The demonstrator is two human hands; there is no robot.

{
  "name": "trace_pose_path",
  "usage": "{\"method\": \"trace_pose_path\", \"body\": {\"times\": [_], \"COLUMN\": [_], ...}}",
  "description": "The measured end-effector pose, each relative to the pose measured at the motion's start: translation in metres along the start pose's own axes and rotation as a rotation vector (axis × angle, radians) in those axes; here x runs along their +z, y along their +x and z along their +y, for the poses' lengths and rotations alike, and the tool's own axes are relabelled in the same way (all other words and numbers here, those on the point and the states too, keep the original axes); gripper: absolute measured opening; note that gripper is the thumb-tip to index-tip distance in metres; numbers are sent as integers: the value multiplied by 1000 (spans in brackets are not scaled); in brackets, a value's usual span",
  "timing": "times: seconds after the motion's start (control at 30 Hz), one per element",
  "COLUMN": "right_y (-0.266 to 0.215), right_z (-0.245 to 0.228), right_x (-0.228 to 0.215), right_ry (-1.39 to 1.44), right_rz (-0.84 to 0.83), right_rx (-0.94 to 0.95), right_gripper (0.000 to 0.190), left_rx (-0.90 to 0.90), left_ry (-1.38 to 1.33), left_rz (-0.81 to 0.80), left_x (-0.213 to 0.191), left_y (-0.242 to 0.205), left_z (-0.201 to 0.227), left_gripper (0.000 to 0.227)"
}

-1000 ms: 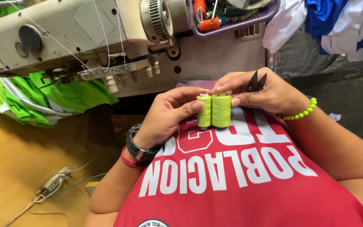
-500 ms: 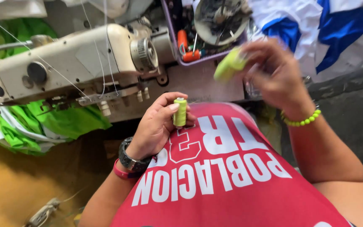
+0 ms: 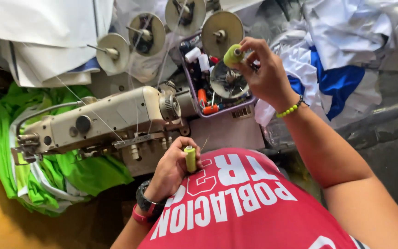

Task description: Threading an industrial sewing machine by placing spools and guiding thread through tension discs and guides.

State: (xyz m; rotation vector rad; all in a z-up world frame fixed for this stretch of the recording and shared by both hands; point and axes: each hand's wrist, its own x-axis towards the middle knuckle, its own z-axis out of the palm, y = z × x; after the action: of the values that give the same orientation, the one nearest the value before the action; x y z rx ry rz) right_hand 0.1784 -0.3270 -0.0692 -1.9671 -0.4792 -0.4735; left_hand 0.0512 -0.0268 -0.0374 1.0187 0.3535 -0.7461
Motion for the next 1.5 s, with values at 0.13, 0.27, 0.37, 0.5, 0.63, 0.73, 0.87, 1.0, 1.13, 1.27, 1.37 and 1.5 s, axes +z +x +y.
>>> {"method": "trace_pose_path", "body": {"times": [0.13, 0.27, 0.37, 0.5, 0.63, 0.73, 0.87, 1.0, 1.13, 1.27, 1.37, 1.5], "right_y": [-1, 6, 48, 100, 104, 89, 76, 111, 81, -12, -80, -130], "right_z": [-1, 5, -51, -135, -40, -129, -101, -84, -84, -42, -35, -19], "right_x": [9, 11, -18, -53, -80, -69, -49, -29, -24, 11, 48, 71], "right_ry": [-172, -337, -27, 329, -812, 876, 1274, 782, 892, 1286, 1066, 1253], "right_rz": [-167, -328, 49, 231, -21, 116, -7, -353, -424, -203, -207, -106], "right_rx": [28, 255, 118, 86, -150, 232, 133, 92, 155, 153, 629, 912], "right_gripper": [35, 40, 33, 15, 31, 24, 18, 35, 40, 19, 15, 21], "left_rx": [-8, -4, 67, 208, 338, 467, 514, 771, 1035, 1147, 1488, 1552], "left_ry": [-14, 0, 121, 400, 699, 932, 1089, 1398, 1582, 1550, 2026, 2436], "left_rz": [45, -19, -55, -93, -140, -177, -193, -332, -437, -506, -546, -368], "left_x": [-3, 0, 3, 15, 44, 46, 62, 90, 104, 102, 98, 71], "left_y": [-7, -13, -13, -10, -22, -32, -34, -28, -35, -26, -6, 30], "left_z": [-3, 3, 9, 19, 35, 37, 42, 51, 53, 55, 59, 54], "left_gripper": [26, 25, 24, 18, 20, 20, 14, 11, 12, 12, 24, 24]}}
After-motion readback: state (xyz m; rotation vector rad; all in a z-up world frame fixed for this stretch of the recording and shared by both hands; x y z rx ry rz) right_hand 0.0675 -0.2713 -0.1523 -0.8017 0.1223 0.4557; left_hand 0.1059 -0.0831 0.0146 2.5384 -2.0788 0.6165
